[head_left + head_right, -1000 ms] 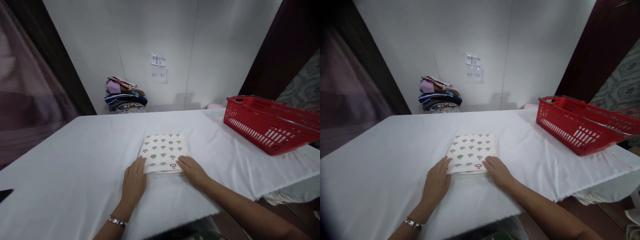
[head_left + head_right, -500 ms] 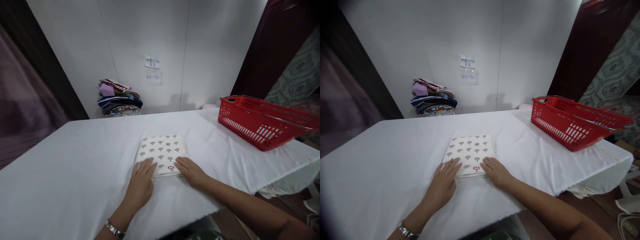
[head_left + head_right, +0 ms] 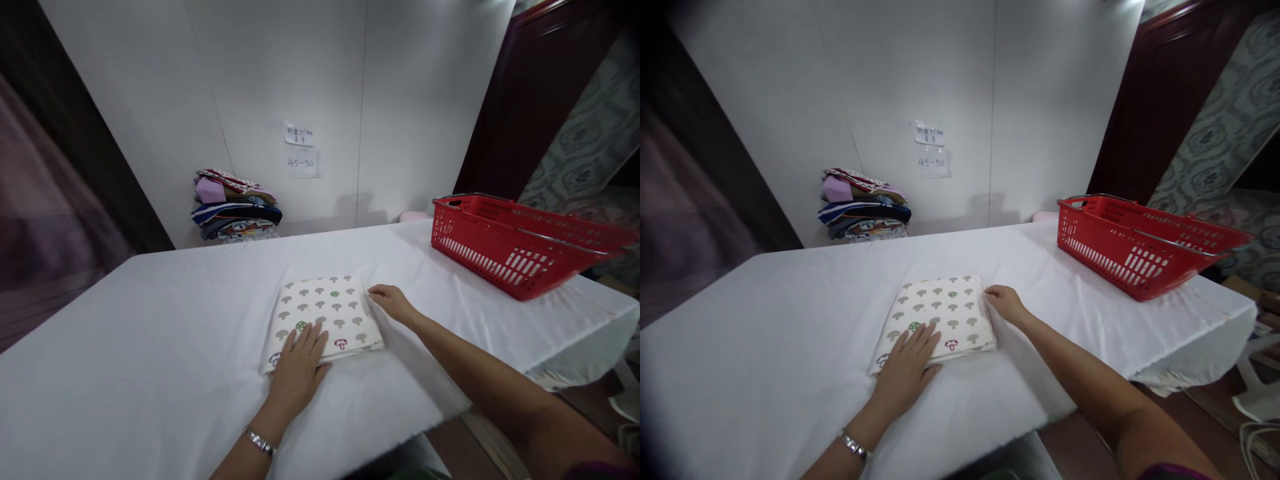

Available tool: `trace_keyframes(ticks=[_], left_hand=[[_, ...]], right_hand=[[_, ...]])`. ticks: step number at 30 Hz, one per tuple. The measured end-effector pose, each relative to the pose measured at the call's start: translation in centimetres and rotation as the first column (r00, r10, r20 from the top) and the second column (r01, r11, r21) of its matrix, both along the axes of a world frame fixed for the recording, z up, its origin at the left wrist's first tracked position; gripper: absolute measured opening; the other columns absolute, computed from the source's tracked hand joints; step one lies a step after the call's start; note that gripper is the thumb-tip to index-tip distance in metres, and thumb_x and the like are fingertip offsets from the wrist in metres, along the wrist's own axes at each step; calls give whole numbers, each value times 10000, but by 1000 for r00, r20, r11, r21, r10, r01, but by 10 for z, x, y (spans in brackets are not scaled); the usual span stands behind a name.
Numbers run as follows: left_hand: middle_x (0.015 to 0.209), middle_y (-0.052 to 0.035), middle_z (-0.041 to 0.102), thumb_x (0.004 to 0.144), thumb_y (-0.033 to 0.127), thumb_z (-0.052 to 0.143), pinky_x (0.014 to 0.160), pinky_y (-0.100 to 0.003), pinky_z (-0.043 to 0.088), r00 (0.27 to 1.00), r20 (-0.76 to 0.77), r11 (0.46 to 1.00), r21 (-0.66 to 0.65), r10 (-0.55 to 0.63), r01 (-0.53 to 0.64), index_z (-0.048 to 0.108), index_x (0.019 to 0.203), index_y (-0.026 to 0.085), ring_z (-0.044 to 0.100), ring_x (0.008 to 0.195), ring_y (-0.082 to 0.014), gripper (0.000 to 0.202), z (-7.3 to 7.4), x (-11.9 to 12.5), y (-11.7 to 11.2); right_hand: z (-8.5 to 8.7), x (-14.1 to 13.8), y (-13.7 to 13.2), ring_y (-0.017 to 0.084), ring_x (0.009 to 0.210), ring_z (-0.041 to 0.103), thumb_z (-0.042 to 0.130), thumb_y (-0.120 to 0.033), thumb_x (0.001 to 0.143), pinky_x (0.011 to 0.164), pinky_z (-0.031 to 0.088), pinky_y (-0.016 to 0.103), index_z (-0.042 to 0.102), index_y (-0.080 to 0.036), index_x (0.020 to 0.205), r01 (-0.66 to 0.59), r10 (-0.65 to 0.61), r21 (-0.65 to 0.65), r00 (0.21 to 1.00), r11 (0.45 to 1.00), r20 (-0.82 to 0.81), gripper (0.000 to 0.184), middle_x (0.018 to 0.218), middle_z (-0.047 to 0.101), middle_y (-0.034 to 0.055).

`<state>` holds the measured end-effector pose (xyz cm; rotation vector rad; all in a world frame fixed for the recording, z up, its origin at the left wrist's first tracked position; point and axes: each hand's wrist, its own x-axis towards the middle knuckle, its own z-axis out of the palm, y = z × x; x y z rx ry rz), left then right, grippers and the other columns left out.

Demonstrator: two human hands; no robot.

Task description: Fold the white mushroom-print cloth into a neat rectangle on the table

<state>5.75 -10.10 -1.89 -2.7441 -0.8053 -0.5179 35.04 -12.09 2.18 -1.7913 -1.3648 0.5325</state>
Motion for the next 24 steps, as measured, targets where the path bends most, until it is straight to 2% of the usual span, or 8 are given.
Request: trace_keyframes(ticks=[3,5,8,12,19,24], left_hand=[[1458,-67,351,878,358,459,1064,-501,290,1000,11,1000,10,2,-2,393,1361,214,346,1319,-276,508,-1,0,-1],[1453,-66,362,877,357,460,1065,-500,289,1000,27,1000,11,0,0,397,1358,218,351,1316,-274,505,-1,0,-2],[1448,-62,371,876,355,463,1061,-497,295,999,34,1000,10,6,-6,406,1352,219,358,1311,-274,498,-1,0,-3],[1453,-56,363,875,349,462,1052,-493,304,999,35,1000,20,16,-16,426,1337,222,364,1307,-275,481,-1,1,-3],[1434,-52,393,862,330,472,1033,-489,323,999,47,1000,29,9,-10,430,1339,228,386,1292,-276,489,-4,0,-1],[1423,-51,411,859,330,473,1023,-488,331,998,59,999,49,9,-12,445,1327,227,391,1287,-278,480,-3,0,0]], right_hand=[[-6,3,23,150,602,605,518,-242,782,562,443,246,660,-168,750,64,-60,-108,998,992,32,163,652,663,15],[-10,3,31,142,563,573,545,-281,776,533,398,239,640,-167,697,87,-78,-126,994,988,73,168,598,630,10],[-14,2,37,149,611,559,612,-330,739,546,351,239,619,-175,641,118,-96,-144,984,983,151,183,625,627,18],[-14,2,39,154,651,549,651,-308,701,560,321,240,613,-178,621,130,-93,-163,971,978,218,157,674,639,24],[-16,3,44,156,680,559,614,-361,745,572,325,236,622,-178,677,164,-124,-157,964,974,235,195,729,654,33],[-18,3,51,165,685,559,632,-379,717,575,331,239,624,-178,672,182,-150,-136,965,974,214,206,722,652,34]])
